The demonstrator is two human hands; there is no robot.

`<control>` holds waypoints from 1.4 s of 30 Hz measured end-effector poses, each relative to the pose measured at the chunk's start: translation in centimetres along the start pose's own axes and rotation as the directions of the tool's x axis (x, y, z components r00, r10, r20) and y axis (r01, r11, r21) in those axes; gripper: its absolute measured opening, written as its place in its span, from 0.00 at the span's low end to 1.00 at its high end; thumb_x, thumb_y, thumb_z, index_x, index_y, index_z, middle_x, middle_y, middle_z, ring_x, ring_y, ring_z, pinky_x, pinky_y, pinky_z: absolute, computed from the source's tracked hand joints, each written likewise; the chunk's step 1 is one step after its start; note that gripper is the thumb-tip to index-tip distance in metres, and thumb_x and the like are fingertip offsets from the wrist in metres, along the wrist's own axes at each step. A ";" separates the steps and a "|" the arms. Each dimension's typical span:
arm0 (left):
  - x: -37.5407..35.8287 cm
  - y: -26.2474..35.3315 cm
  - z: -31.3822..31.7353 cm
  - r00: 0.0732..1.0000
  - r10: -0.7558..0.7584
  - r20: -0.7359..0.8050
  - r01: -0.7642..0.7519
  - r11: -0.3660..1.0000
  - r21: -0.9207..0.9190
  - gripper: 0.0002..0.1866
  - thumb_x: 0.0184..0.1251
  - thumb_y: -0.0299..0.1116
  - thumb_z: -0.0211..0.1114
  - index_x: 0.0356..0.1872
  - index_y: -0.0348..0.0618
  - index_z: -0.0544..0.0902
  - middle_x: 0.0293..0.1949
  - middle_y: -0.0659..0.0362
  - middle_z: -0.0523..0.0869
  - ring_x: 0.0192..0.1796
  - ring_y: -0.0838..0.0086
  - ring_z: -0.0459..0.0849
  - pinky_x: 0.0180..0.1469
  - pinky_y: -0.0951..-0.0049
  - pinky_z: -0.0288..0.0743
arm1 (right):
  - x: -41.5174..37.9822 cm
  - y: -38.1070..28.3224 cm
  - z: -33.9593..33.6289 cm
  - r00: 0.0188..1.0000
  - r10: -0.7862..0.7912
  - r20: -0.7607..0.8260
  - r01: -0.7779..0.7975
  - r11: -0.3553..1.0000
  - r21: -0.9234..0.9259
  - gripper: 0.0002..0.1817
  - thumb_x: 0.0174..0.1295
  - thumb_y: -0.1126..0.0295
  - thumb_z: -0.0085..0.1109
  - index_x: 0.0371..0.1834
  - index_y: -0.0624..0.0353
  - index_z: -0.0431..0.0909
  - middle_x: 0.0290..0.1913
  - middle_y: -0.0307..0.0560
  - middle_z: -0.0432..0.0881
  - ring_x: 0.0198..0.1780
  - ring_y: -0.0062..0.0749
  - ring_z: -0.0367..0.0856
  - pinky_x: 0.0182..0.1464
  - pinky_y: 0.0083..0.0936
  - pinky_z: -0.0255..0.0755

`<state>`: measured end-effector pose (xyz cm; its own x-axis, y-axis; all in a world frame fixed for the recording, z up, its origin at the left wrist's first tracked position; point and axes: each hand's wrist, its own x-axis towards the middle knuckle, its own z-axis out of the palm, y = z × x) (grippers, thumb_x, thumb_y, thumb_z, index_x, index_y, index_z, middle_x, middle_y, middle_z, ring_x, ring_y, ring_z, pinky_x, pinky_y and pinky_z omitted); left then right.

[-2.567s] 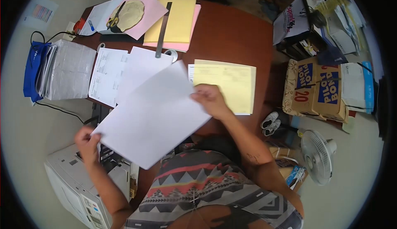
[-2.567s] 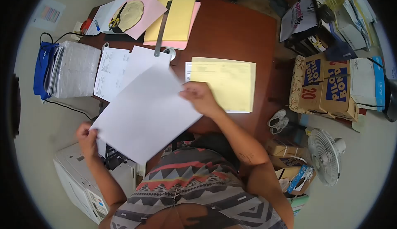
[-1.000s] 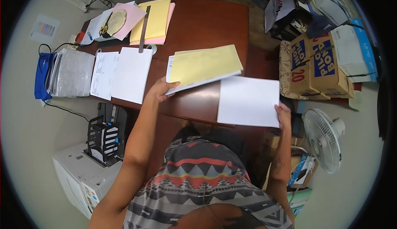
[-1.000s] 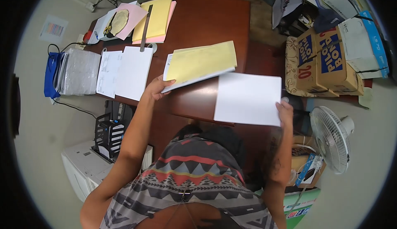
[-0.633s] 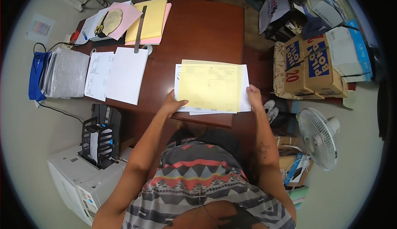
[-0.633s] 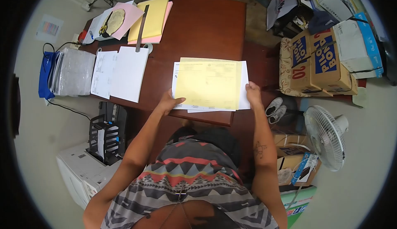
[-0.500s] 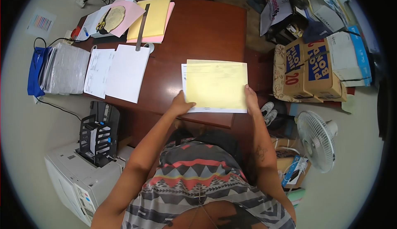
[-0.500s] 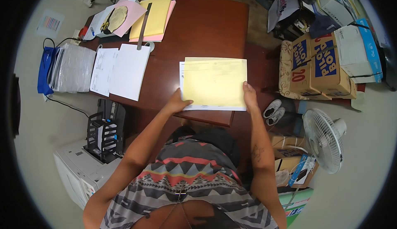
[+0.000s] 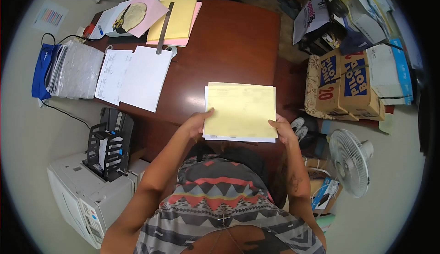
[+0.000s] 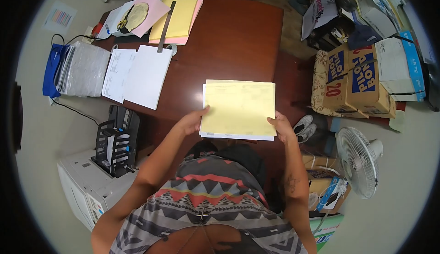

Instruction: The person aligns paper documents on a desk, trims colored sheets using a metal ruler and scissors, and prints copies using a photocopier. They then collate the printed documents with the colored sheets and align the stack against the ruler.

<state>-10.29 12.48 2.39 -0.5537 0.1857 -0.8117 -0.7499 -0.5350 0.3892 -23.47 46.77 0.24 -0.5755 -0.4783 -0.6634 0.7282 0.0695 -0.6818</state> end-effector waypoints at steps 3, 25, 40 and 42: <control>2.6 -0.7 0.6 0.892 0.387 -0.232 -0.250 0.852 0.460 0.16 0.69 0.19 0.61 0.57 0.30 0.78 0.50 0.50 0.87 0.48 0.70 0.87 0.53 0.71 0.79 | 2.2 1.1 1.2 0.982 -0.176 -0.072 0.160 0.969 -0.188 0.20 0.66 0.81 0.53 0.62 0.67 0.73 0.53 0.49 0.83 0.51 0.31 0.82 0.57 0.26 0.74; 0.1 4.2 1.5 0.472 0.870 -0.142 -0.806 0.491 0.330 0.15 0.63 0.19 0.68 0.51 0.35 0.79 0.47 0.56 0.87 0.49 0.74 0.85 0.54 0.72 0.78 | 2.0 -3.2 7.5 0.606 -0.774 -0.183 0.703 0.629 -0.333 0.18 0.65 0.76 0.64 0.57 0.66 0.74 0.50 0.46 0.84 0.51 0.27 0.80 0.57 0.25 0.72; -1.6 5.5 1.4 0.553 0.829 -0.081 -0.773 0.547 0.322 0.12 0.58 0.19 0.73 0.42 0.36 0.81 0.37 0.59 0.86 0.40 0.78 0.84 0.45 0.75 0.80 | -0.1 -6.2 8.0 0.648 -0.757 -0.079 0.728 0.647 -0.228 0.12 0.62 0.75 0.69 0.46 0.61 0.77 0.42 0.38 0.81 0.44 0.19 0.78 0.49 0.18 0.73; -1.8 5.7 1.5 0.550 0.834 -0.048 -0.775 0.531 0.344 0.12 0.58 0.19 0.73 0.42 0.35 0.81 0.36 0.60 0.86 0.40 0.78 0.84 0.45 0.76 0.80 | -0.4 -6.5 7.6 0.648 -0.761 -0.040 0.736 0.638 -0.227 0.09 0.61 0.77 0.68 0.42 0.62 0.79 0.40 0.38 0.83 0.43 0.19 0.78 0.48 0.18 0.73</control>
<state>-14.11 10.30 6.68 -0.9124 -0.3835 -0.1429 -0.0935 -0.1446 0.9851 -25.15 39.84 7.27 -0.9418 -0.3272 0.0767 -0.0430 -0.1090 -0.9931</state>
